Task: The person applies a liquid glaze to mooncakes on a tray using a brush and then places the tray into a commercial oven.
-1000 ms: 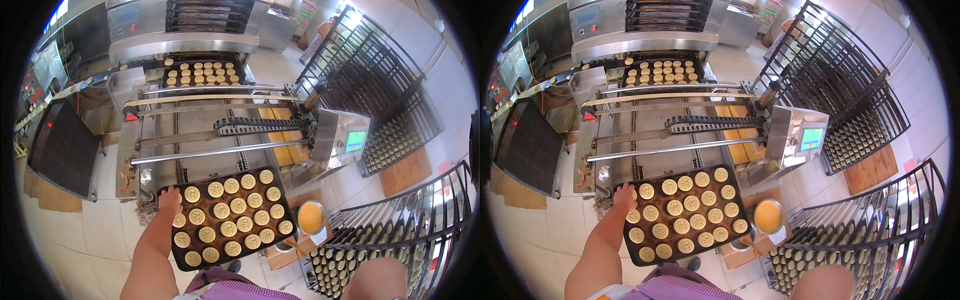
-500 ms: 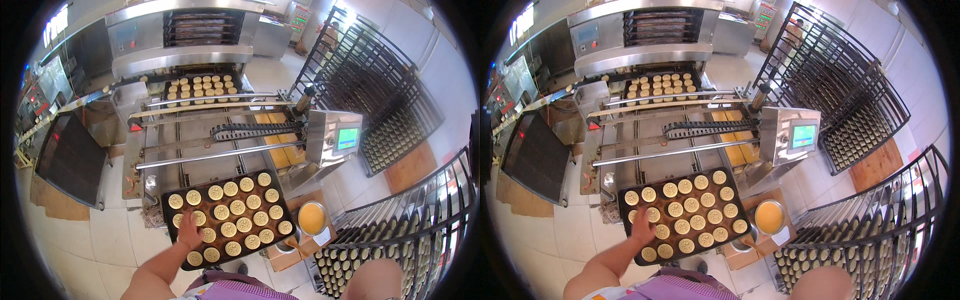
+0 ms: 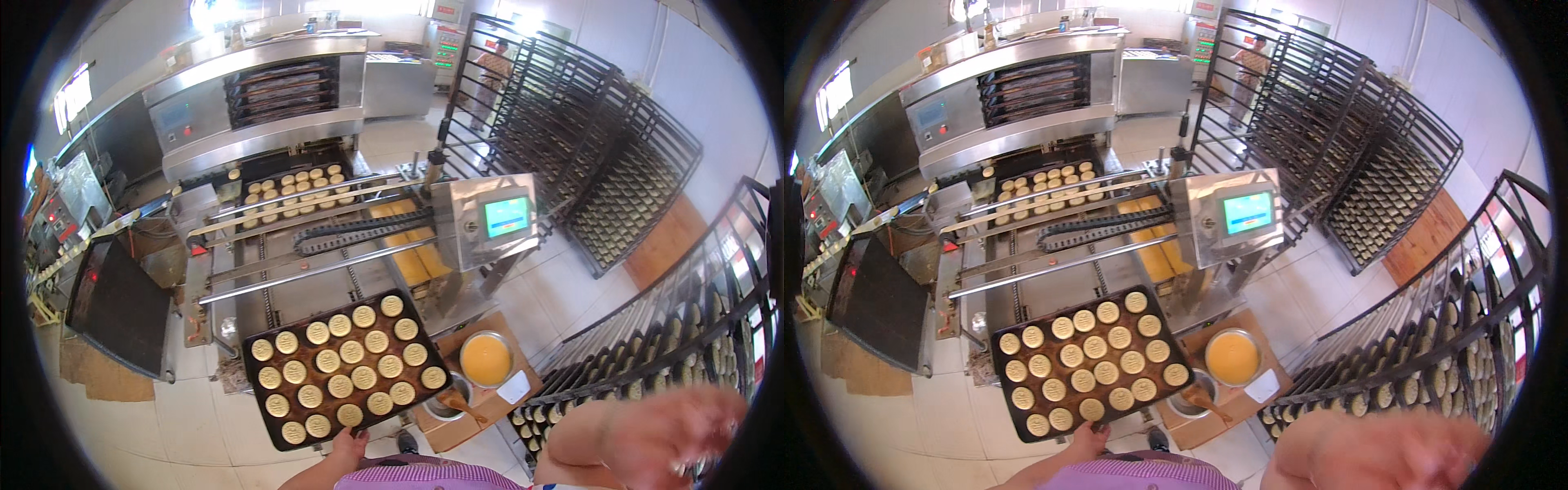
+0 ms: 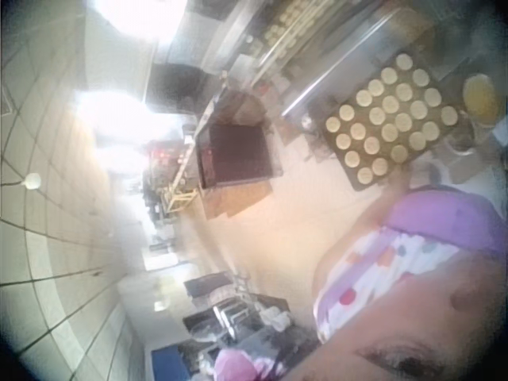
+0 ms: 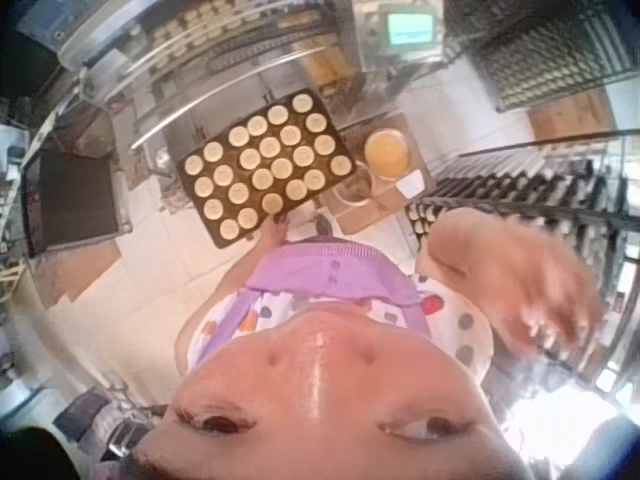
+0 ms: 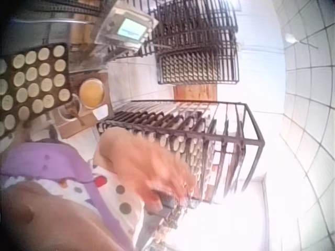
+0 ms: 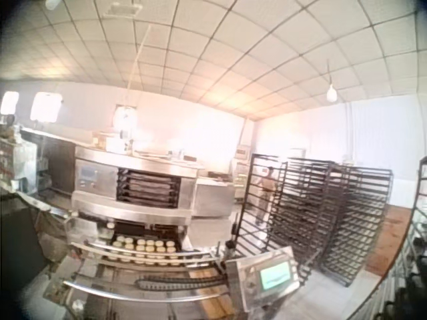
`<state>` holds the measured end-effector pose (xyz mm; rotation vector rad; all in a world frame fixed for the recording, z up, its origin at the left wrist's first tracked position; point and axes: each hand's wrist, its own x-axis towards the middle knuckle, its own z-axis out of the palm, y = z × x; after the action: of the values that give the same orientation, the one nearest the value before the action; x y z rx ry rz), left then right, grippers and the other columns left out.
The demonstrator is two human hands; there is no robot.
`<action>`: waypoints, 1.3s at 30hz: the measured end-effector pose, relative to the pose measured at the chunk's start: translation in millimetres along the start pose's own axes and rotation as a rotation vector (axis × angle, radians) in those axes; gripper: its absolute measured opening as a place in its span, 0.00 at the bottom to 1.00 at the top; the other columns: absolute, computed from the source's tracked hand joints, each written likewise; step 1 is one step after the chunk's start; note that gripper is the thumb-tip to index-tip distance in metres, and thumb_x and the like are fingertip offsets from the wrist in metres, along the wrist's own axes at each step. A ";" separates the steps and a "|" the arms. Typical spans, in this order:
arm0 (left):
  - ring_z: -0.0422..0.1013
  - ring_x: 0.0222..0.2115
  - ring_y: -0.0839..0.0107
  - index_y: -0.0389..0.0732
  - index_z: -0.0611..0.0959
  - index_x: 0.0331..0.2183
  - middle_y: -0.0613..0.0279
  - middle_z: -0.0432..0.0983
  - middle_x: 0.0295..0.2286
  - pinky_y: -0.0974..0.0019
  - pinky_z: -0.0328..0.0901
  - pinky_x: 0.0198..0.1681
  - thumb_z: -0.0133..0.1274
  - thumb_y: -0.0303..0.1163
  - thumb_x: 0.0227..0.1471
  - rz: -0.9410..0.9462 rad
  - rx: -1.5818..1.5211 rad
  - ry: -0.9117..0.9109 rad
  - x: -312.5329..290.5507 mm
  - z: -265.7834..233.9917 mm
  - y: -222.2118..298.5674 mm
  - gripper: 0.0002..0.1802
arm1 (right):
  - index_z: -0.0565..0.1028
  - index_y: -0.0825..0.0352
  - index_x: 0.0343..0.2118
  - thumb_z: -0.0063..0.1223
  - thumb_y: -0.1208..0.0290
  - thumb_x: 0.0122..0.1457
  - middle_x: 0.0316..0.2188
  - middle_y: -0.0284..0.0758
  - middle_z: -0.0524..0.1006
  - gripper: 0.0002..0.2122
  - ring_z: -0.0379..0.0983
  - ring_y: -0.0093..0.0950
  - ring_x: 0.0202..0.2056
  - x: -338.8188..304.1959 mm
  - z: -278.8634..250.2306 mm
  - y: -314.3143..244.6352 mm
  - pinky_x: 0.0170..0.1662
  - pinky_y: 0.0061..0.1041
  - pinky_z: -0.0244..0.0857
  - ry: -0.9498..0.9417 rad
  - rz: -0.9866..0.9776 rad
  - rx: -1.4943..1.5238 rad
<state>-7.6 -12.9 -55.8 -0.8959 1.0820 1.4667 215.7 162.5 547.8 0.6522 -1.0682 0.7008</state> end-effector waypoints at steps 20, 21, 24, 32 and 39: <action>0.70 0.35 0.57 0.36 0.70 0.41 0.51 0.70 0.37 0.53 0.68 0.40 0.44 0.26 0.54 0.296 0.012 -0.117 -32.4 -6.5 -50.9 0.11 | 0.69 0.68 0.38 0.45 0.78 0.57 0.39 0.37 0.67 0.06 0.65 0.27 0.40 -335.6 -201.9 -51.7 0.45 0.24 0.61 -0.432 1.615 -0.646; 0.70 0.34 0.57 0.35 0.69 0.41 0.51 0.70 0.35 0.56 0.69 0.37 0.46 0.28 0.54 0.267 0.024 -0.063 -41.5 -8.2 -47.8 0.12 | 0.69 0.68 0.38 0.45 0.78 0.57 0.40 0.36 0.67 0.06 0.66 0.27 0.40 -341.2 -198.4 -49.6 0.45 0.23 0.62 -0.468 1.596 -0.661; 0.71 0.27 0.62 0.38 0.70 0.36 0.57 0.70 0.27 0.60 0.70 0.32 0.49 0.38 0.55 0.165 0.237 0.071 -84.0 18.9 -41.8 0.13 | 0.69 0.68 0.38 0.46 0.78 0.56 0.41 0.36 0.67 0.07 0.66 0.25 0.41 -362.5 -203.9 -61.9 0.44 0.22 0.63 -0.467 1.677 -0.684; 0.67 0.38 0.56 0.36 0.71 0.39 0.51 0.68 0.36 0.60 0.63 0.42 0.57 0.27 0.41 1.225 1.462 -0.055 -123.0 52.9 7.6 0.20 | 0.70 0.68 0.40 0.49 0.77 0.55 0.41 0.33 0.69 0.09 0.68 0.23 0.40 -390.8 -194.7 -80.8 0.41 0.20 0.64 -0.478 1.892 -0.735; 0.55 0.55 0.56 0.41 0.65 0.50 0.53 0.58 0.53 0.57 0.54 0.55 0.56 0.29 0.39 1.373 2.067 -0.082 -97.8 121.7 61.7 0.34 | 0.71 0.68 0.39 0.50 0.75 0.54 0.40 0.33 0.70 0.09 0.68 0.23 0.39 -408.7 -174.7 -90.0 0.34 0.18 0.65 -0.465 1.866 -0.747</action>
<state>-50.5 70.6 83.4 1.5723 2.3140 0.3705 252.3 162.5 95.8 -1.1538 -2.1105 1.5629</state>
